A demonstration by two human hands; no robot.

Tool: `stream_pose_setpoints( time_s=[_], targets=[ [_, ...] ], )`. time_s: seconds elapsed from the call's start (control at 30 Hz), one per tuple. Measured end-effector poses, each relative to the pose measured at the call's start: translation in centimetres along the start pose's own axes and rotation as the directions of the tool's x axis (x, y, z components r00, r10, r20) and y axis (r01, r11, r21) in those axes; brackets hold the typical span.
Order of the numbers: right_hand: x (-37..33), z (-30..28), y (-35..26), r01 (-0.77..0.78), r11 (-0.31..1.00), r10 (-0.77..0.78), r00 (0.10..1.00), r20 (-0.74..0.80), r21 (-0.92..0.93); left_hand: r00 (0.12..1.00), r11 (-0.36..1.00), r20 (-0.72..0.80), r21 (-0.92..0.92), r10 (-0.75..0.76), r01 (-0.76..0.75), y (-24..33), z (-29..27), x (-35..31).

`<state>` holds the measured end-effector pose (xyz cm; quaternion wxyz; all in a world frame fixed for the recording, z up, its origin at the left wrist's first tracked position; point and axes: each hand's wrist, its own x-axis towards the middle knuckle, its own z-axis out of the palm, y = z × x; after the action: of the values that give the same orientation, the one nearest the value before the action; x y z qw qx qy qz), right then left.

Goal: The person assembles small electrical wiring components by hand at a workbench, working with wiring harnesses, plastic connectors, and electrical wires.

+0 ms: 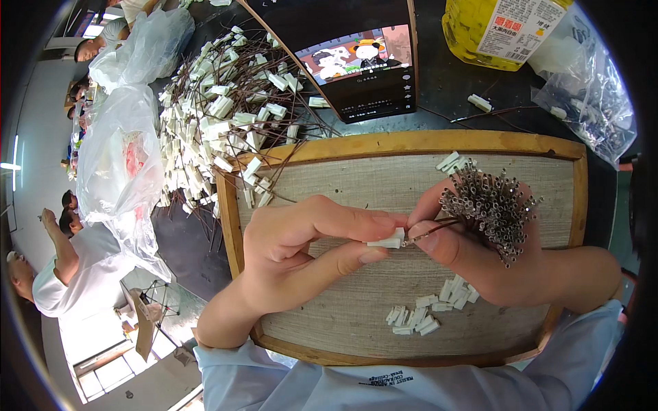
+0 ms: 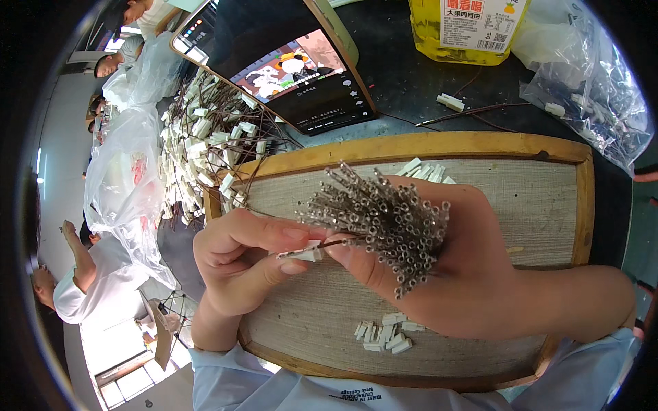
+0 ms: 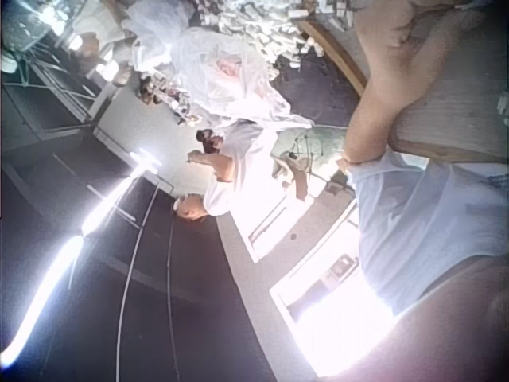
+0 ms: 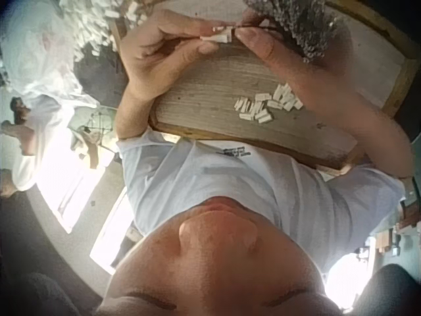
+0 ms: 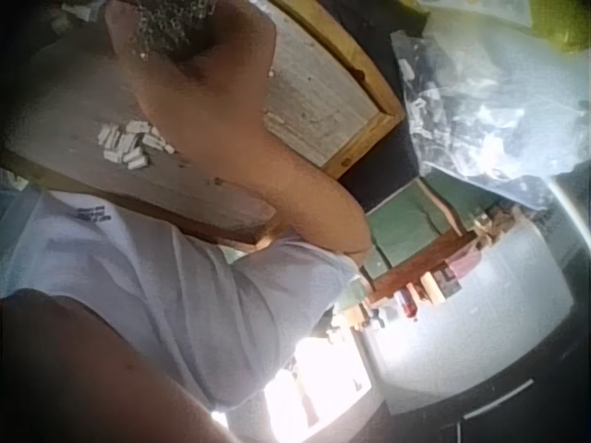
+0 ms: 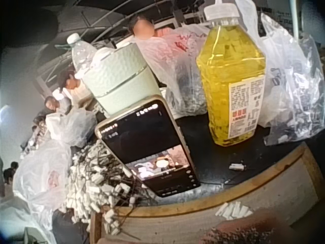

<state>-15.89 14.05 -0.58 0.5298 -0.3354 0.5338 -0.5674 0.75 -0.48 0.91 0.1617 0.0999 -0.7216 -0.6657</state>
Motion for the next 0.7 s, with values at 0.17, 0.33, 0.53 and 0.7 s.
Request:
stream_pose_setpoints(
  time_s=[0.17, 0.33, 0.53, 0.7],
  targets=[
    [0.9, 0.1, -1.4, -0.124, 0.992, 0.124, 0.992, 0.011, -0.027, 0.999, 0.994, -0.032, 0.100, 0.037, -0.034, 0.4, -0.3, -0.1],
    [1.2, 0.2, -1.0, 0.079, 0.997, -0.077, 0.988, -0.133, 0.009, 0.927, 0.805, -0.259, 0.589, 0.273, -0.073, 0.4, -2.7, 1.1],
    [1.1, -0.4, -0.8, 0.110, 0.986, -0.083, 0.976, -0.204, 0.124, 0.925, 0.488, 0.308, 0.786, 0.224, -0.379, -0.2, 0.1, 1.7],
    [1.3, -0.6, -0.4, 0.287, 0.958, -0.287, 0.951, -0.117, -0.019, 0.858, 0.398, 0.513, 0.788, -0.001, -0.470, -1.4, 4.1, 0.9]
  ],
)
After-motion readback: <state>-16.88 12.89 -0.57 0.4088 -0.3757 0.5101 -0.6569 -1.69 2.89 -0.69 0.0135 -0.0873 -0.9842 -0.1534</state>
